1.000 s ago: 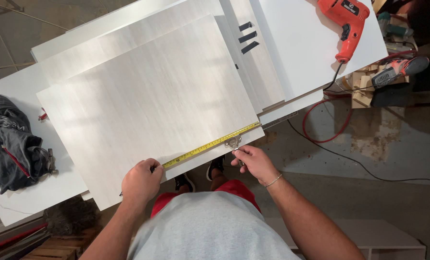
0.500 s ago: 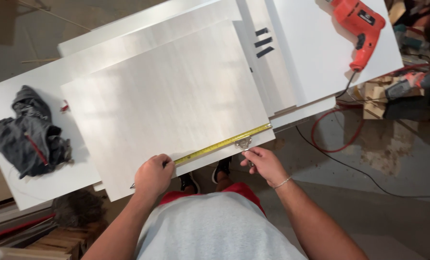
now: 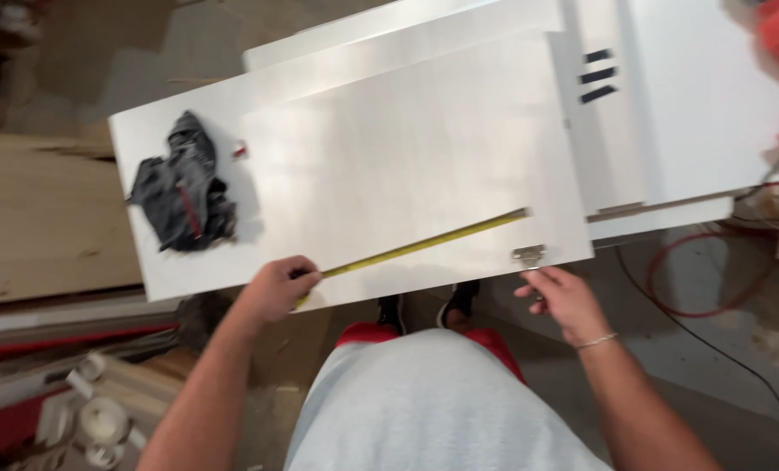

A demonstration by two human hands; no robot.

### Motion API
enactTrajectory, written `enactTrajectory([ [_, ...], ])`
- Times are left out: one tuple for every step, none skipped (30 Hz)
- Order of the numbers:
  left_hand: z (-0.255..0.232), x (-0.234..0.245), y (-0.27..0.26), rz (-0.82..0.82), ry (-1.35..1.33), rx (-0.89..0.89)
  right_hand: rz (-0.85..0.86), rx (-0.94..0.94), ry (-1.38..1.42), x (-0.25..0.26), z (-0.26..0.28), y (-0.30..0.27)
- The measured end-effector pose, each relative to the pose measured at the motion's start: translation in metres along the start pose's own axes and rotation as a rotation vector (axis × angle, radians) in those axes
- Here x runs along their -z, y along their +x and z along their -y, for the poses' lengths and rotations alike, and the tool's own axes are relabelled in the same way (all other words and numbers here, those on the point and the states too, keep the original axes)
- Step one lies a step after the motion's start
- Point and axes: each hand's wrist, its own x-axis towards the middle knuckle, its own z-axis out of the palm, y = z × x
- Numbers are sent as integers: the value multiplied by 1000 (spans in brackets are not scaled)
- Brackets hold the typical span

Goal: Measuring and marking wooden panels for hinge placement in a workshop

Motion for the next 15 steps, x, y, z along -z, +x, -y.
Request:
enactTrajectory([
  [13,18,-3,-19,99,25,-9,6,-9,0,1,-1],
  [27,36,-7,-37,197,51,-18,13,-17,0,2,-3],
  [34,50,-19,-41,194,54,-13,14,-19,1,1,-3],
  [41,64,-32,-50,242,87,-20,29,-28,1,0,-2],
  [48,78,-41,-54,289,114,-34,46,-37,2,0,-3],
  [63,92,-45,-54,287,112,-36,48,-39,-1,0,-3],
  [77,104,-48,-41,292,130,-49,60,-48,-1,0,-5],
  [92,117,-50,-28,296,147,-62,73,-56,-2,-1,-7],
  [99,127,-57,-21,293,142,-70,72,-61,-3,-5,-6],
  [106,137,-64,-17,290,190,-58,79,1,-5,-10,-6],
  [114,148,-72,-15,285,239,-42,86,62,-8,-14,-4],
  [130,157,-68,-10,279,235,-47,88,55,-22,-16,-10],
  [147,166,-64,-7,287,250,-30,74,101,-37,-19,-16],
  [164,174,-60,-3,296,265,-13,61,147,-51,-22,-20],
  [179,180,-53,6,290,266,-18,56,138,-80,-15,-31],
])
